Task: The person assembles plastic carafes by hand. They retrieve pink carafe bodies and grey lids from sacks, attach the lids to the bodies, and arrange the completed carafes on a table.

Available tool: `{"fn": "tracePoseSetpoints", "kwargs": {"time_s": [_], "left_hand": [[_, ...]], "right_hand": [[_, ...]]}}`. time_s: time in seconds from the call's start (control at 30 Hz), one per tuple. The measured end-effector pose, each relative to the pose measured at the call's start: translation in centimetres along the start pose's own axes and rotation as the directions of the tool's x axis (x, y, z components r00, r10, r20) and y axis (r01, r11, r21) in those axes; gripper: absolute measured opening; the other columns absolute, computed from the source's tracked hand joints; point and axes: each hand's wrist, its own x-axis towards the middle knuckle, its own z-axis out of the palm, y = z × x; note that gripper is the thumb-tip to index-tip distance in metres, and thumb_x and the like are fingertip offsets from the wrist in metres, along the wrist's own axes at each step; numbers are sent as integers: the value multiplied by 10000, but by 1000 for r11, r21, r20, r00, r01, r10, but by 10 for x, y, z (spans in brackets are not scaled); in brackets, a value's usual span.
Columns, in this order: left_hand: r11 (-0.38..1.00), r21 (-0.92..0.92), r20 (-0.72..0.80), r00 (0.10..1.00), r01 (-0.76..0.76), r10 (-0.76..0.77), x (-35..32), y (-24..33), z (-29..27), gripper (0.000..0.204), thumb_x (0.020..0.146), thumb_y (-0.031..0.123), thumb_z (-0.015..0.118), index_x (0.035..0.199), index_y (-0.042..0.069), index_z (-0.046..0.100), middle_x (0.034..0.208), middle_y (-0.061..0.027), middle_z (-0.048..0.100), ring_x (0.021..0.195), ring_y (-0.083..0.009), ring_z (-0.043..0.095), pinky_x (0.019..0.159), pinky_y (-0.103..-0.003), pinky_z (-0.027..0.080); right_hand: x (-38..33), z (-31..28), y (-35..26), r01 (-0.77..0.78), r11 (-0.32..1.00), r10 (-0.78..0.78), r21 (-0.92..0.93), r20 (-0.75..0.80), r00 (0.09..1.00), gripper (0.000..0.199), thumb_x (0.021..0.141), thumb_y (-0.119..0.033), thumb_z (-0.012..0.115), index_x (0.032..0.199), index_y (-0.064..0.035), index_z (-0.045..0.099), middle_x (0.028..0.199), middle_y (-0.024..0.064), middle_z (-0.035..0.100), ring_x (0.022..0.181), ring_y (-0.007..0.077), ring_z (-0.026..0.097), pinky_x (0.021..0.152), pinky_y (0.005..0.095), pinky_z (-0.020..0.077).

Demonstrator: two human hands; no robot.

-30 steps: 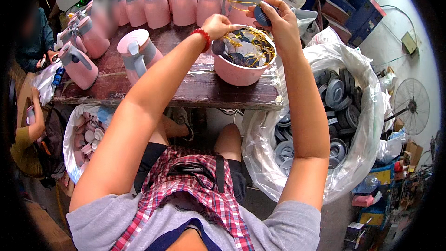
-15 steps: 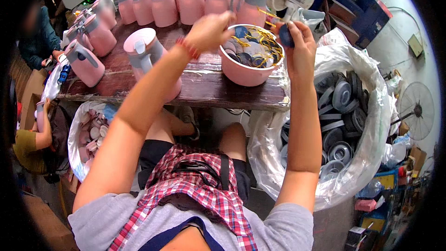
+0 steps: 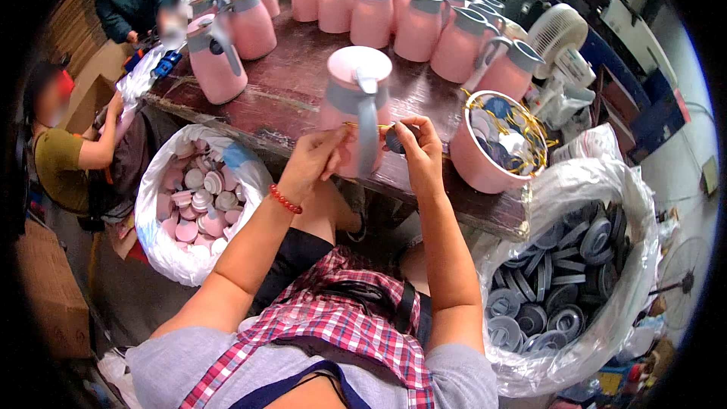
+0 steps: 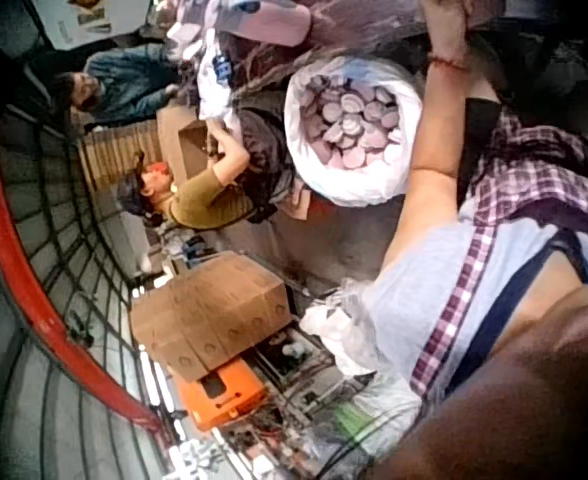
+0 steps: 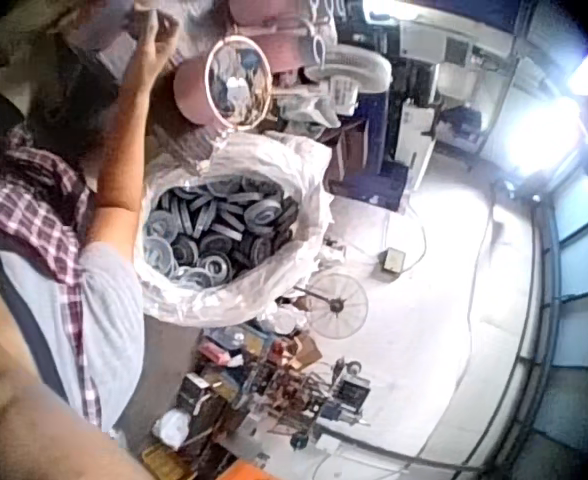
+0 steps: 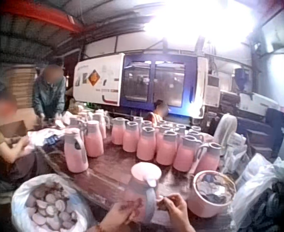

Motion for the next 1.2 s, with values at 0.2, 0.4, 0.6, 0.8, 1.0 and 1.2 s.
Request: {"fn": "tracePoseSetpoints", "kwargs": {"time_s": [0.2,0.4,0.6,0.8,1.0,1.2], "left_hand": [[978,48,41,979,-201,199,12,-12,2,267,916,229,567,1007,-12,635,603,2,532,444,-50,413,410,-194,310],[904,-416,-42,995,-97,88,13,0,-5,205,907,129,468,940,15,635,935,-100,660,869,-162,612,792,-276,468],[875,-420,223,907,-242,357,14,29,5,211,854,95,488,930,-8,655,1109,-161,621,1051,-221,580,944,-345,425],[528,262,530,578,-808,621,2,44,15,283,791,-7,488,996,60,671,1334,-167,477,1142,-269,517,964,-377,394],[85,509,624,436,-856,649,-8,55,24,196,817,88,574,980,128,674,1279,-126,525,999,-236,600,791,-327,507],[-122,565,664,361,-816,655,-15,65,31,250,777,101,606,1011,151,678,1161,-85,573,828,-202,629,671,-301,530]], "right_hand": [[4,5,10,-174,979,170,105,42,984,110,910,-101,555,997,-43,520,856,46,618,728,110,591,628,259,491],[4,6,-5,-171,985,170,-32,-34,985,108,899,-116,580,980,-49,558,867,48,621,702,128,609,560,242,454],[-3,18,-40,-140,970,158,200,-79,984,276,893,-101,578,1159,-43,535,874,71,617,710,149,622,555,220,463],[-25,42,-56,16,856,-13,-516,9,1000,231,819,-13,626,1047,-36,600,923,49,616,752,104,598,525,223,442],[-29,52,-69,348,531,-265,-772,239,934,207,777,16,607,976,-7,558,880,115,619,751,232,609,606,304,460],[-29,58,-74,428,418,-304,-801,321,897,232,771,-16,593,988,-12,511,803,179,579,759,306,611,664,378,466]]}}
